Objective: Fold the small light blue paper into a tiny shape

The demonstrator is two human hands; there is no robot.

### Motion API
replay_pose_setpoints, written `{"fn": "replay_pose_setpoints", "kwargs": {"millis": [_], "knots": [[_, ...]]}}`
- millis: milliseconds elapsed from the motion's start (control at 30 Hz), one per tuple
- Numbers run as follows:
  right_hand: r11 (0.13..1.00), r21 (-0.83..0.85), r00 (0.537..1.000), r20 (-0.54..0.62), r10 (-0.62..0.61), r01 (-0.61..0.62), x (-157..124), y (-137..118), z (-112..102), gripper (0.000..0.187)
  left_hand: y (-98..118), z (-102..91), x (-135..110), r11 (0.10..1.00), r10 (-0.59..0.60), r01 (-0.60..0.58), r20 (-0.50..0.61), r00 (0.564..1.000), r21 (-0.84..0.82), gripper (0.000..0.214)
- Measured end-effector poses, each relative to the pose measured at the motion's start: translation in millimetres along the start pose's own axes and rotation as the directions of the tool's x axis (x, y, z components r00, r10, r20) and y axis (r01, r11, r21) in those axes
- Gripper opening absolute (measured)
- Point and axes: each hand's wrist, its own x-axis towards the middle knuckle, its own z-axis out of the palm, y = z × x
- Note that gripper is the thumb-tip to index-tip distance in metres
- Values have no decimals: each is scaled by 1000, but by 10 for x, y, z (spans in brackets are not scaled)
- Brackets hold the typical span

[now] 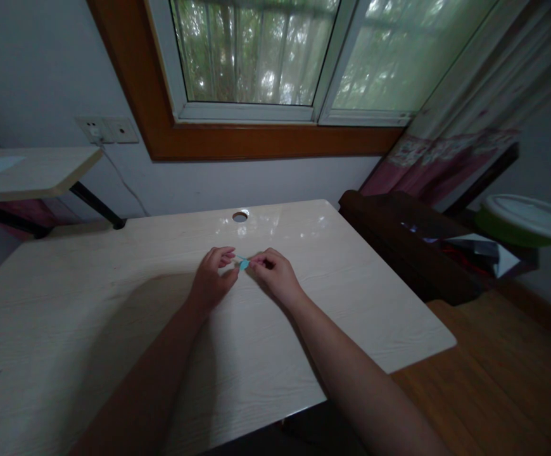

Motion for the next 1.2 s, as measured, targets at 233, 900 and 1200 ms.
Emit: {"fn": "replay_pose_setpoints", "kwargs": {"millis": [233,900,1200], "knots": [[999,30,999,4,40,-40,2,36,3,8,16,-42,29,997,-80,79,-27,996,-7,8],[994,12,988,115,-105,105,-56,-96,5,8,41,-52,33,995,99,-101,86,991,15,6],[993,-29,983,153,-106,112,-52,-91,-2,10,66,-63,31,995,104,-102,103,989,-24,7]]}}
